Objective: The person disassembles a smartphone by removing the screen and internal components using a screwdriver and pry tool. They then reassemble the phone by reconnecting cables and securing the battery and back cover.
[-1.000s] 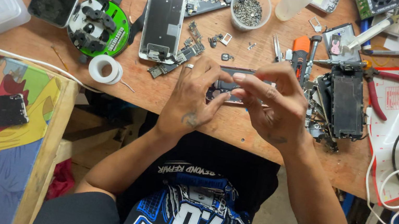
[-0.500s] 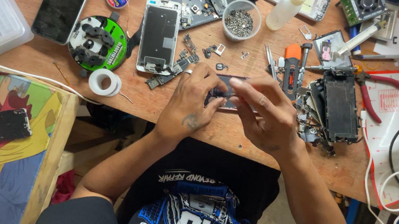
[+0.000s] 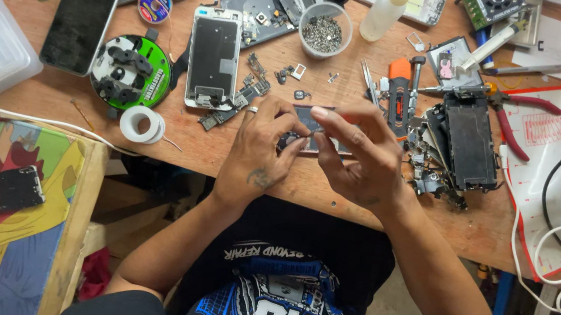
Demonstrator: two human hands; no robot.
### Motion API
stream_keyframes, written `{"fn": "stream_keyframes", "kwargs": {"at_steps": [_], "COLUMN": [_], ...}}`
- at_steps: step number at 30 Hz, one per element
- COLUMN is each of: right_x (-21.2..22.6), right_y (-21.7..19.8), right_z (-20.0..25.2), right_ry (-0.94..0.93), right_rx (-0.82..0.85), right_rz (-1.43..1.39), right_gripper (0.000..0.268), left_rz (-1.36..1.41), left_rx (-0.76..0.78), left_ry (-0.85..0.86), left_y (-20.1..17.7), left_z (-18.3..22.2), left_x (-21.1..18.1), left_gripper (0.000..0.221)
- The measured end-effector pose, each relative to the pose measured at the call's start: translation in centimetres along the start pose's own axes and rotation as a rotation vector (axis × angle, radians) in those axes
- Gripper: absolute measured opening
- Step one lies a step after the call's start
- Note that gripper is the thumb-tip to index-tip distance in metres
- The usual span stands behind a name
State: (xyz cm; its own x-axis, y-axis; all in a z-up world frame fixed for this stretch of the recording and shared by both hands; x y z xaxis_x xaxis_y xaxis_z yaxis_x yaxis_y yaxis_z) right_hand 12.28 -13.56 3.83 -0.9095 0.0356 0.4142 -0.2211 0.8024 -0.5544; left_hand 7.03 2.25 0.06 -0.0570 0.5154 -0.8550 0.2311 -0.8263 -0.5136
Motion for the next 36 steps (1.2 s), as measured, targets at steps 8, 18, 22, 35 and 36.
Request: {"fn": "stream_keyframes", "kwargs": {"at_steps": [8, 18, 22, 35, 36], "right_x": [0.2, -0.1, -0.3, -1.1, -1.1], "right_y": [0.2, -0.2, -0.3, -0.1, -0.1], "right_z": [-0.1, -0.2, 0.0, 1.1, 1.1], "right_ry": [0.017, 0.029, 0.081, 0.101, 0.099], "right_rx": [0.004, 0.002, -0.010, -0.034, -0.034], "right_rz": [-0.044, 0.040, -0.027, -0.070, -0.066], "right_gripper": [0.037, 0.043, 0.046, 0.048, 0.049], "left_rz": [0.015, 0.024, 0.037, -0.002, -0.003], "left_rx": [0.011, 0.063, 0.131, 0.104, 0.103], "left_ry": [-0.003, 0.124, 0.094, 0.081, 0.082], "left_y": [0.3, 0.3, 0.2, 0.4, 0.4], "left_z": [-0.1, -0.9, -1.1, -0.9, -0.9], "left_x": [0.6, 1.2, 1.7, 1.4, 1.4], "left_gripper": [0.011, 0.016, 0.017, 0.018, 0.019]}}
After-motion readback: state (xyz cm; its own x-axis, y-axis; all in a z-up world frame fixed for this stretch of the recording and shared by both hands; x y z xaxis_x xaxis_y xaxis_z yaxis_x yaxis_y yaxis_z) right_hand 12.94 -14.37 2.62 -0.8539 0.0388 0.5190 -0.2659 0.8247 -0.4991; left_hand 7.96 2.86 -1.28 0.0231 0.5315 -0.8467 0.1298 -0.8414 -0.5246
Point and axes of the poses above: each hand's wrist, its own z-axis away from the middle knuckle, its own y-axis out of the palm, x = y × z, the point moved 4 cm from there along -z, towards the middle knuckle, and after that the axes turned 12 degrees about -y, right-handed, at the moved point
